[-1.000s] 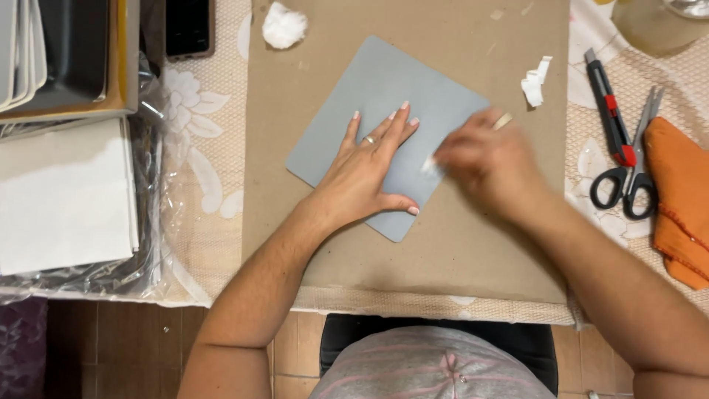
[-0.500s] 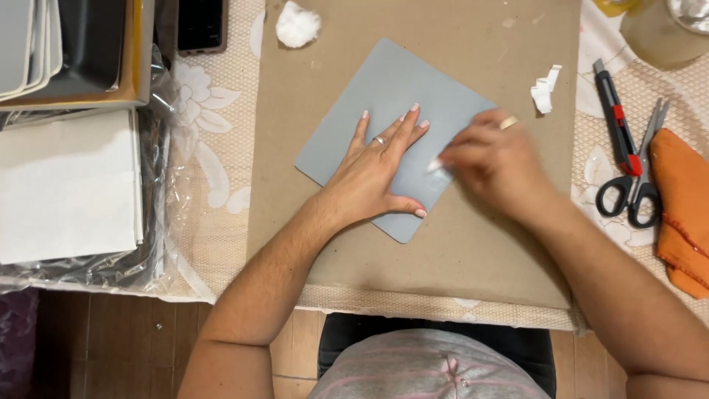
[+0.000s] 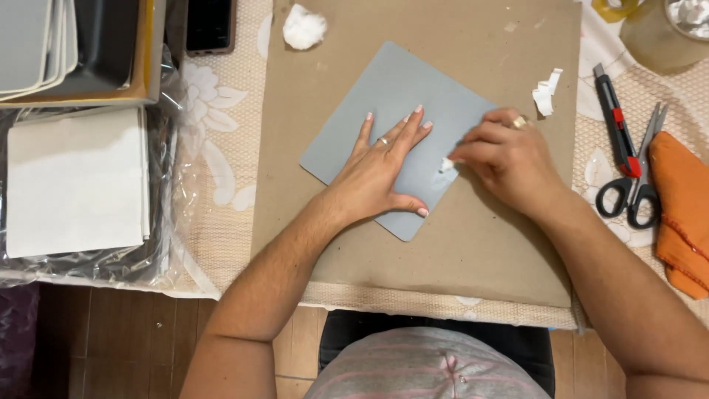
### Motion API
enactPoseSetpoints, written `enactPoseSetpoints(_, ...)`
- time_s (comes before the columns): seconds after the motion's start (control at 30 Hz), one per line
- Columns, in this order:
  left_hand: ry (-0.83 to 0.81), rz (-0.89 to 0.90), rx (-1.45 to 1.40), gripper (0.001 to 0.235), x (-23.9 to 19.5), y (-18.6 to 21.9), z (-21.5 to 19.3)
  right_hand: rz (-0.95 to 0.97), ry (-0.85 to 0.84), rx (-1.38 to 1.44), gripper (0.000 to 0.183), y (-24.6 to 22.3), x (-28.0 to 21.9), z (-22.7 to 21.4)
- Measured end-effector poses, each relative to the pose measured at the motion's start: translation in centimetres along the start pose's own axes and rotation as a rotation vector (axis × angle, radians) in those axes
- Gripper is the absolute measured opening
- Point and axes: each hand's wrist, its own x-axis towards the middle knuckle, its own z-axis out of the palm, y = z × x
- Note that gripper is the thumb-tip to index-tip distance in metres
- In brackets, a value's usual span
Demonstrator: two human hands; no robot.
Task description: The person is preparing printed materials by applying adhesive strips and mounting them onto a backing board, occasionally wiping the surface.
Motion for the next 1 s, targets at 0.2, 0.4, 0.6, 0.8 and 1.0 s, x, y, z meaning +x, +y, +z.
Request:
enactPoseSetpoints(0.2,-0.002,0.004,0.001,0.138,0.3,0.0,-0.3,-0.019,-0.022,-0.003,0.014,-0.1,-0.3,-1.0)
enactPoseSetpoints(0.4,0.005,0.023,0.006,0.138,0.6,-0.2,0.0,-0.033,-0.016,0.070,0.013,-2.2,0.4,-1.0)
enactPoseSetpoints(0.6,0.014,0.023,0.007,0.138,0.4,0.0,0.5,-0.035,-0.041,-0.022,0.015,-1.7,-0.6,-0.3)
enactPoseSetpoints(0.8,0.015,0.019,0.005,0.137,-0.1,0.0,0.5,-0.023,-0.016,-0.027,0.016,-1.3,0.1,-0.2)
enactPoseSetpoints(1.0,0.007,0.003,0.008,0.138,0.1,-0.1,0.0,-0.025,-0.022,0.015,0.014,0.5,-0.1,-1.1)
